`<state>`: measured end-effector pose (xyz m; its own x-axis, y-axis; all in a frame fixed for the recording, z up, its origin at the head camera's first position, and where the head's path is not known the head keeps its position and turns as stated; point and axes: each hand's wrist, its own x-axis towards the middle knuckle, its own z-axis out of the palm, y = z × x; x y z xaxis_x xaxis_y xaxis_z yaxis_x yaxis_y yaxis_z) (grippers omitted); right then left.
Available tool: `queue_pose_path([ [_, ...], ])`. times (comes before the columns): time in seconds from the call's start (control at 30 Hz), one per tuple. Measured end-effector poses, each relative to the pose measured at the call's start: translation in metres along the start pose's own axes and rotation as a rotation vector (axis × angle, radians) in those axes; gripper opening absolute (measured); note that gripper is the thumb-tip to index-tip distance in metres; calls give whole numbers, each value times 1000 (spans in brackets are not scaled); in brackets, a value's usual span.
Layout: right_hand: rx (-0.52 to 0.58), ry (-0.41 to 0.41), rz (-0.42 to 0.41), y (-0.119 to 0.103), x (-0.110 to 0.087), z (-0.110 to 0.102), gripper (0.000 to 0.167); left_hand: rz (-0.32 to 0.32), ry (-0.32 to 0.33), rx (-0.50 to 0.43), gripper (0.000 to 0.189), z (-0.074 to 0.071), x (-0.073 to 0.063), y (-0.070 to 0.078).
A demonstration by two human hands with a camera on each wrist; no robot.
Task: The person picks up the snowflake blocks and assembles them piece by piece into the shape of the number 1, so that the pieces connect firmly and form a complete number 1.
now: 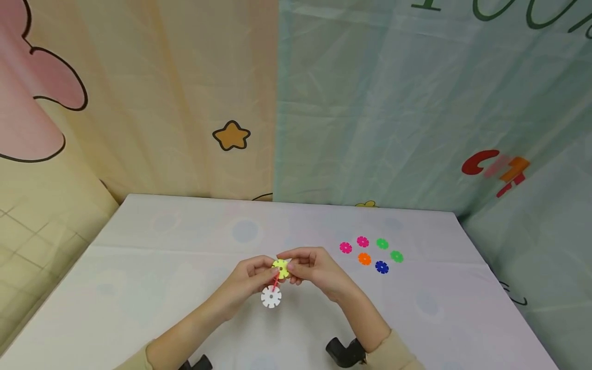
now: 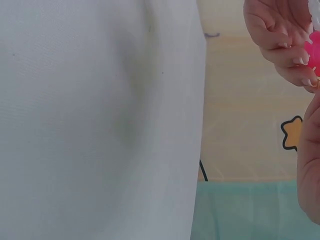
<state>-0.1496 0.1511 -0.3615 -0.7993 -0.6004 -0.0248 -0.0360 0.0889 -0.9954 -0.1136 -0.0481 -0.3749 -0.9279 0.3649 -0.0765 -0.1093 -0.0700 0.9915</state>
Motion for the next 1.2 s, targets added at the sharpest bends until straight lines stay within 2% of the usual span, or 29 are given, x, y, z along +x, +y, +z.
queue_pose_path([
  [0.27,-9,0,-8,0,-1,-1,33,6,11,9,26,1,2,1],
  [0.43,-16,38,39,2,-3,-7,31,1,20,19,26,2,2,-1],
  [0.53,11,57,60,2,-4,-14,23,-1,28,29,28,1,2,-2],
  [0.63,49,58,57,3,-6,-23,17,-2,31,40,29,0,3,-3],
  [0.77,77,71,70,2,-13,-39,18,0,35,57,30,-1,3,-3],
  [1.0,69,125,57,-2,-31,-73,19,14,78,83,27,-3,0,-1],
  [1.2,41,204,85,-5,-46,-102,21,15,101,88,27,-5,-1,0],
])
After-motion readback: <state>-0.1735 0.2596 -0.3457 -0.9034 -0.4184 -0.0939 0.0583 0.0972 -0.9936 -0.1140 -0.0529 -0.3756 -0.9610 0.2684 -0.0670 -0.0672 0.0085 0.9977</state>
